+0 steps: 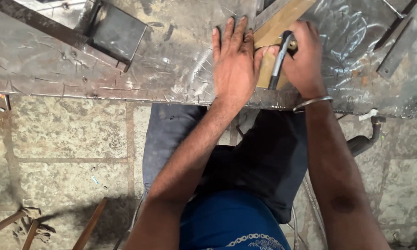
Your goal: Marking various metal brackets and strips with a marker on a workbench.
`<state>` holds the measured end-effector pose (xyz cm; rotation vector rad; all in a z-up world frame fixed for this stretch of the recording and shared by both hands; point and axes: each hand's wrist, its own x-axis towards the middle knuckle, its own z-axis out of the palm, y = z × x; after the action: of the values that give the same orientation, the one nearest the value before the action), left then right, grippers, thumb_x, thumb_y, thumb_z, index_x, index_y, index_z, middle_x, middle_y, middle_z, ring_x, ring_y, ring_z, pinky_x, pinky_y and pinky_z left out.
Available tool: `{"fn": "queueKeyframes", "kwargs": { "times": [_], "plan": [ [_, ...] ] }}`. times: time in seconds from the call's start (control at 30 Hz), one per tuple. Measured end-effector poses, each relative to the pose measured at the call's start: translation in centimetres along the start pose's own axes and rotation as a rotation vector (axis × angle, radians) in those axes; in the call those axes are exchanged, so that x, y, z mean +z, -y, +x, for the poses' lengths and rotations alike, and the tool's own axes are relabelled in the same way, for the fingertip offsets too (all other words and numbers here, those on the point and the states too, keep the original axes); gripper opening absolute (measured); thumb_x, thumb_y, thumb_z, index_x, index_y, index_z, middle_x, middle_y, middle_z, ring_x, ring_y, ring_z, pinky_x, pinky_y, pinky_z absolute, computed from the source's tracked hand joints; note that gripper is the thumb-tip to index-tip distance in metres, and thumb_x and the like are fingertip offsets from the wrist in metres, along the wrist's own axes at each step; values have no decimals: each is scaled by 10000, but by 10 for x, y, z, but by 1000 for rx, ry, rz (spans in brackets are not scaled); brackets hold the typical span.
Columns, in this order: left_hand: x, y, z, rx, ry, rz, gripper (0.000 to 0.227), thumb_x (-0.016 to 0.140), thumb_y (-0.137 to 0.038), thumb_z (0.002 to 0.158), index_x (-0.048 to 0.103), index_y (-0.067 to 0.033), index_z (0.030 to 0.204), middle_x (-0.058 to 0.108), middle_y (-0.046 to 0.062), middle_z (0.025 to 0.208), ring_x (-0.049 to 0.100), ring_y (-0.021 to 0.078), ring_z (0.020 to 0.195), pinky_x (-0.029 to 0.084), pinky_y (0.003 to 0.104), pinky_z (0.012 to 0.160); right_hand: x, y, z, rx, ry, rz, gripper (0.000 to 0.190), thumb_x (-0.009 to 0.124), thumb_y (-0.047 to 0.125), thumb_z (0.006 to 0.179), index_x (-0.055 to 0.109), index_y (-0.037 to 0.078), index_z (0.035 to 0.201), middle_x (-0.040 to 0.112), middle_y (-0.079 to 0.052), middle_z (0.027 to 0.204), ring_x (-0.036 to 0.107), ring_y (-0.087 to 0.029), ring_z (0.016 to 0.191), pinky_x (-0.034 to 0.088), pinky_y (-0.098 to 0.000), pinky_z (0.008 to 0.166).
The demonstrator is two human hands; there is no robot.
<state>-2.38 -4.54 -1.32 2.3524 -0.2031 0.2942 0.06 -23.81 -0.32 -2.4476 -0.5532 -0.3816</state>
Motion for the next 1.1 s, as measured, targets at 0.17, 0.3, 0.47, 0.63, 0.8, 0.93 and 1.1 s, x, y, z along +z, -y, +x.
{"fn": "queueKeyframes", "kwargs": {
  "times": [0.17,0.3,0.47,0.63,0.8,0.93,1.1],
  "plan": [
    [3,-1,0,-16,-2,3,536,595,-375,1032,626,73,1325,468,178,1537,320,361,1514,144,569,1293,5,-6,2,45,5,53,403,881,80,892,596,11,1168,622,-158,1126,593,-383,1086,485,-477,942],
    [5,-5,1,-11,-25,18,532,600,-359,1028,625,70,1342,472,157,1541,320,349,1520,144,560,1299,2,-2,2,18,-7,64,375,824,12,899,606,5,1204,630,-162,1116,608,-366,1067,498,-468,960],
    [6,-5,-1,-31,-10,1,507,631,-349,1018,636,60,1318,476,145,1543,326,336,1523,147,552,1308,0,3,4,11,-25,90,389,824,5,873,595,-7,1187,643,-167,1134,617,-379,1076,511,-463,919],
    [14,-5,2,-36,-36,-60,504,679,-339,994,652,61,1300,459,152,1566,326,344,1529,147,556,1310,-1,3,3,34,-41,95,380,847,27,891,599,12,1178,652,-147,1080,630,-363,1036,517,-454,884],
    [15,-8,6,-23,-43,-29,588,735,-367,943,641,87,1305,484,175,1538,335,366,1513,137,566,1297,-3,2,3,-45,-55,77,304,809,-11,909,601,20,1128,665,-113,1115,620,-358,1080,512,-450,925],
    [11,-10,5,-50,-41,-79,580,742,-385,941,655,83,1272,506,175,1515,344,366,1509,134,573,1295,-6,4,5,-49,-62,73,303,808,-14,909,605,26,1130,674,-106,1129,622,-352,1089,512,-445,930],
    [18,-6,6,9,-63,-24,585,728,-384,971,649,100,1290,468,226,1535,316,393,1507,121,585,1279,-6,4,4,-55,-47,84,325,776,-49,870,598,23,1132,670,-100,1135,618,-344,1095,516,-438,934]
  ]
}}
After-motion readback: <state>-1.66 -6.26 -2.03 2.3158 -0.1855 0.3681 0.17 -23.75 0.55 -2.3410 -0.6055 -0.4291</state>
